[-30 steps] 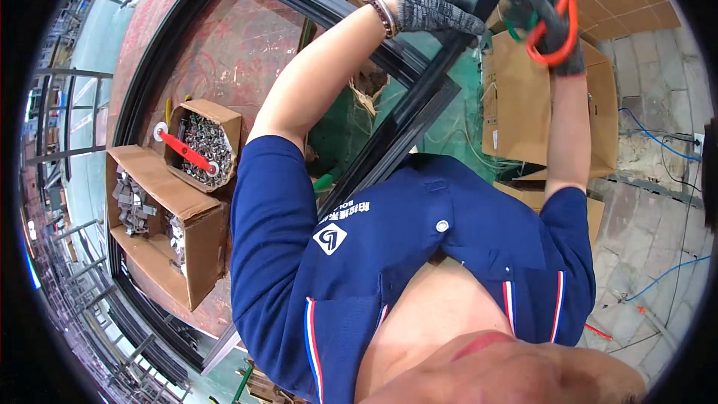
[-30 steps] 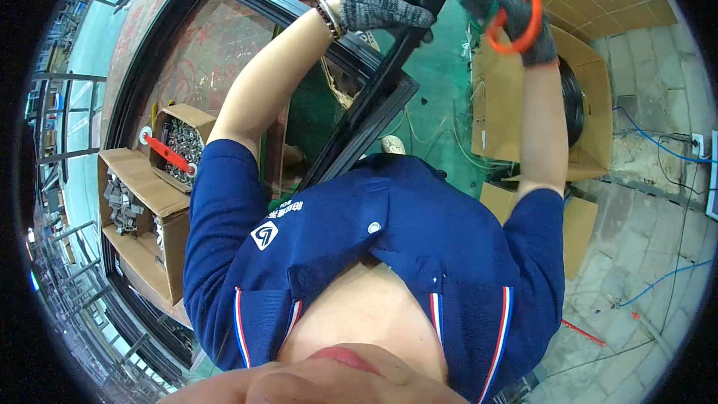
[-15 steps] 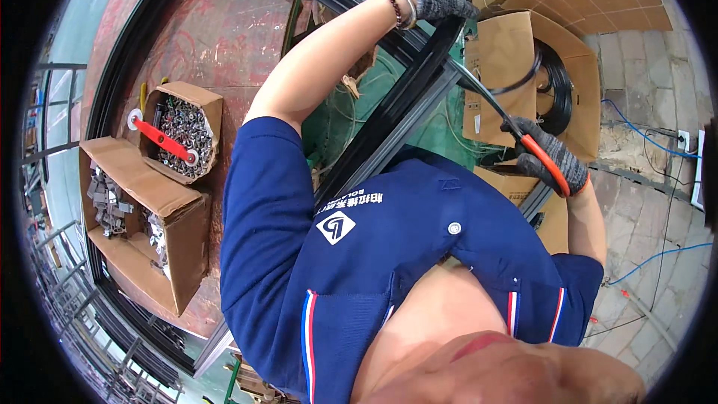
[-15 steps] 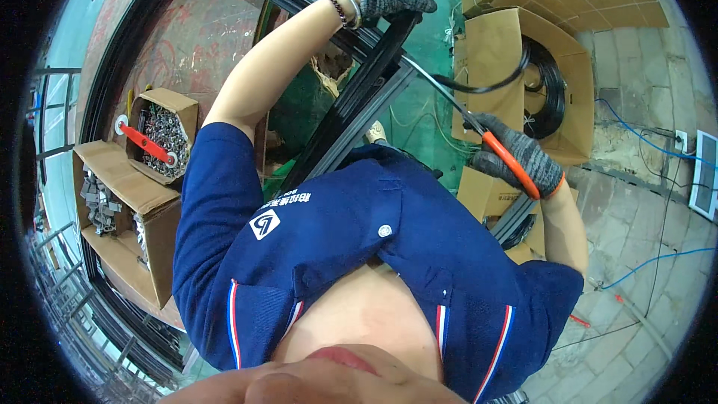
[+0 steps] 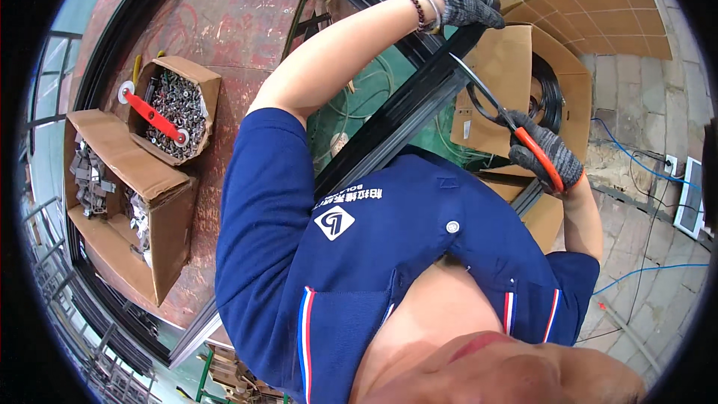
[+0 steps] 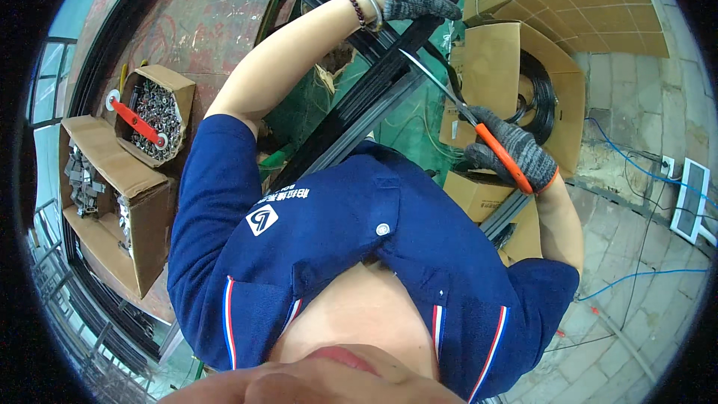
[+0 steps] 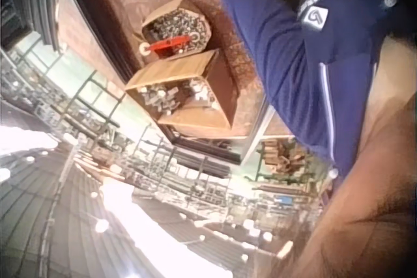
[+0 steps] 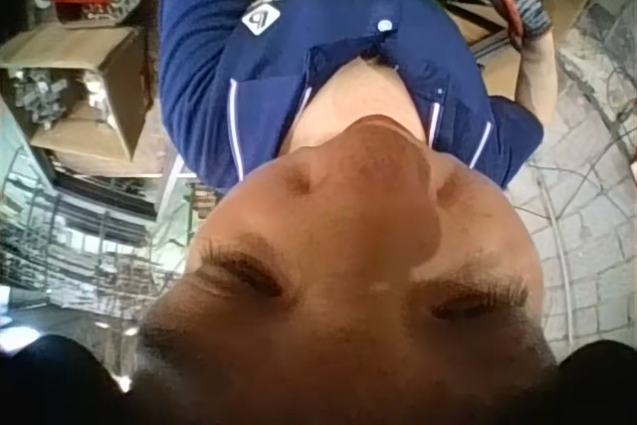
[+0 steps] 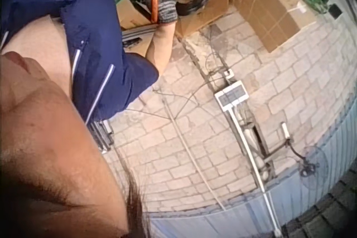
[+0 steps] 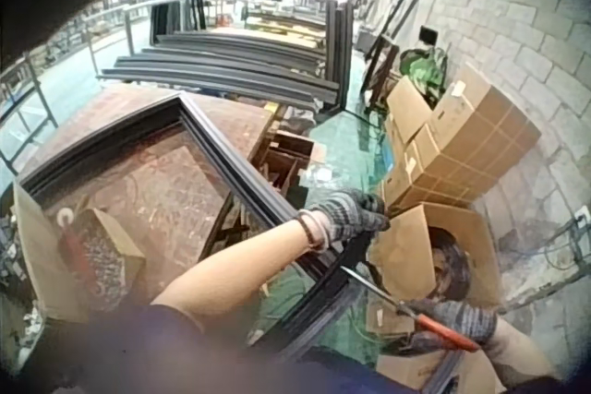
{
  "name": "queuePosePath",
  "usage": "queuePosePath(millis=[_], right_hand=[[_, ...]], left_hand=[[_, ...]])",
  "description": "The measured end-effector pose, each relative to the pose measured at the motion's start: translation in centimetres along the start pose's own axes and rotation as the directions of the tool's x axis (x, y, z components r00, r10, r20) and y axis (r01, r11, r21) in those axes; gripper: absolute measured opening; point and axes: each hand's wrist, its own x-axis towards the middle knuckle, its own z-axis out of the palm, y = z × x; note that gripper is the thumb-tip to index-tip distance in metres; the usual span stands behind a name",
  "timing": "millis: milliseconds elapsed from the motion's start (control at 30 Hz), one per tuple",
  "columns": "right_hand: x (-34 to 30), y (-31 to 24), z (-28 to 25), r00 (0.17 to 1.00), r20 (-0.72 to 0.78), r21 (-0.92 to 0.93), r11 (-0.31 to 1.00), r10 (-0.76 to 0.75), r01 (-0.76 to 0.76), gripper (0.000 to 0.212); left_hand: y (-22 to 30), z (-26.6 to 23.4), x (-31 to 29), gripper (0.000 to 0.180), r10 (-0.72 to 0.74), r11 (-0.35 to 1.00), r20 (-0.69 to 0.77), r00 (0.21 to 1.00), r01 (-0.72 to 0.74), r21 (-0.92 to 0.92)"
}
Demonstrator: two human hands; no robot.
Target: Inserting a rubber gasket seal into the perimeter of a metal window frame.
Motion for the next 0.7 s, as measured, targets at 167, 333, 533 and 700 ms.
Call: queuePosePath(millis=[167,333,533,700], right_hand=[[1.4,-0.9,-0.1,0.996,0.086,0.097,0.995,-0.022,0.014,0.056],[3.2,0.8,1.0,0.996,0.072,0.147,0.988,-0.057,0.046,0.049],[4.2,0.7,2.2,0.996,-0.04,-0.038,0.996,-0.079,0.077,0.033],[4.6,1.5,2.0,0.98,-0.07,-0.084,0.98,-0.185,0.179,0.035]], left_hand=[[1.1,-0.7,-1.1,0.048,0.001,0.999,-0.003,1.0,-0.001,0.047],[1.3,-0.5,-0.6,0.047,0.006,0.999,0.037,0.999,-0.007,0.033],[0.3,-0.4,-0.5,0.055,-0.076,0.997,-0.034,0.997,0.076,0.004],[0.5,-0.6,-0.6,0.069,-0.112,0.993,0.03,0.993,0.111,0.024]])
